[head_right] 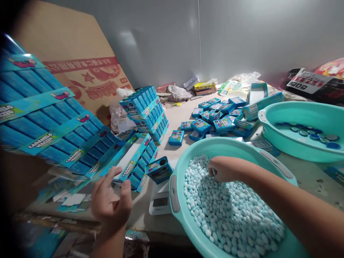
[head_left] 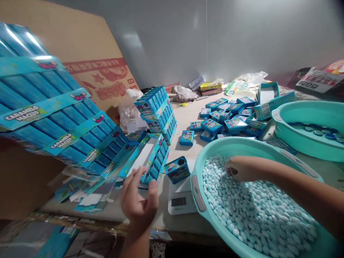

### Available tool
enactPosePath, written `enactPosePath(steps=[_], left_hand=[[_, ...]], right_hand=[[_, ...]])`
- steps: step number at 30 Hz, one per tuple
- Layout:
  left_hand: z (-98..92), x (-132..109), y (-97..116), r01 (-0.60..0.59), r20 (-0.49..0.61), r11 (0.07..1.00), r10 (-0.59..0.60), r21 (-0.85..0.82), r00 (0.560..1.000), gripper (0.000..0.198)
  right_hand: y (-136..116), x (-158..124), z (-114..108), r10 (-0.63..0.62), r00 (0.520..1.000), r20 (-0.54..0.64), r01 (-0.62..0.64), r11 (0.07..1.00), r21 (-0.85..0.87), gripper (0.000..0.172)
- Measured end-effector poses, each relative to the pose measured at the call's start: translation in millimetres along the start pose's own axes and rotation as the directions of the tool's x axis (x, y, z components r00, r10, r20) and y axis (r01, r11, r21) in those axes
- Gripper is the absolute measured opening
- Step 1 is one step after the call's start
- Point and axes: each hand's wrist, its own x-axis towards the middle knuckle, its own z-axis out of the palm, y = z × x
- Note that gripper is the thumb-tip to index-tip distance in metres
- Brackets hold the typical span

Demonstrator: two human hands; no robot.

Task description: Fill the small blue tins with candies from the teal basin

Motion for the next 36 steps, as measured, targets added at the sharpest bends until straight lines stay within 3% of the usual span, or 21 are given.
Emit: enactPosePath(steps=[2,3,5,7,8,10,13,18,22,24,26,30,33,36], left_hand=[[15.6,-0.2,15.6,0.161,0.133,0.972,-0.139,-0.173,0.981,0.072],[23.6,-0.1,20.9,0.273,0.230,0.933,-0.220,-0.235,0.948,0.085],[37.3,0.0,25.9,0.506,0.429,0.813,-0.363,-0.289,0.827,0.104],[46.2,-1.0,23.8,0.670,0.564,0.697,-0.456,-0.255,0.689,0.109],[48.9,-2.1,20.7,0.712,0.595,0.662,-0.483,-0.232,0.643,0.108],[51.4,-5.1,12.1,0.747,0.609,0.625,-0.508,-0.226,0.610,0.105],[50.6,-9.7,-0.8,0.771,0.623,0.561,-0.497,-0.300,0.604,0.106],[42.6,-16.0,-9.9,0.731,0.571,0.552,-0.473,-0.402,0.671,0.110],[41.2,-24.0,-6.1,0.754,0.607,0.533,-0.470,-0.384,0.641,0.111],[43.3,-24.1,-0.9,0.747,0.606,0.570,-0.473,-0.342,0.639,0.104],[43.7,-15.6,5.1,0.721,0.614,0.654,-0.476,-0.232,0.629,0.082],[28.8,35.4,11.3,0.592,0.664,0.806,-0.443,0.002,0.602,0.048],[13.1,92.2,0.9,0.423,0.633,0.905,-0.360,0.057,0.685,0.051],[14.0,143.4,-27.8,0.461,0.551,0.870,-0.303,-0.173,0.778,0.065]], right_hand=[[-0.1,-1.4,-4.1,-0.010,1.000,-0.020,0.011,1.000,0.018,0.021],[-1.0,-2.8,-6.8,-0.019,0.999,-0.040,0.020,0.999,0.025,0.020],[-3.9,-6.6,-12.4,-0.037,0.995,-0.092,0.040,0.999,0.034,0.024],[-7.6,-10.7,-16.3,-0.032,0.992,-0.126,0.040,0.998,0.057,0.043],[-9.3,-12.3,-17.1,-0.027,0.993,-0.117,0.036,0.996,0.077,0.057],[-11.8,-13.7,-16.6,-0.009,0.999,-0.046,0.013,0.994,0.105,0.084],[-12.4,-12.1,-12.8,-0.002,0.999,0.040,-0.001,0.997,0.071,0.107],[-10.2,-10.5,-9.2,-0.011,0.996,0.089,0.008,1.000,0.030,0.106],[-9.6,-10.9,-8.3,0.000,0.995,0.096,0.000,1.000,0.003,0.111],[-8.8,-9.7,-7.4,-0.009,0.997,0.082,0.009,1.000,0.001,0.114],[-7.7,-7.9,-6.7,-0.016,0.997,0.078,0.015,1.000,0.009,0.113],[-4.5,-5.7,-6.4,-0.032,0.997,0.064,0.029,0.999,0.044,0.098],[-2.3,-5.5,-7.4,-0.035,0.997,0.064,0.031,0.997,0.071,0.093],[-1.5,-5.5,-9.3,-0.027,0.995,0.097,0.018,0.995,0.094,0.097]])
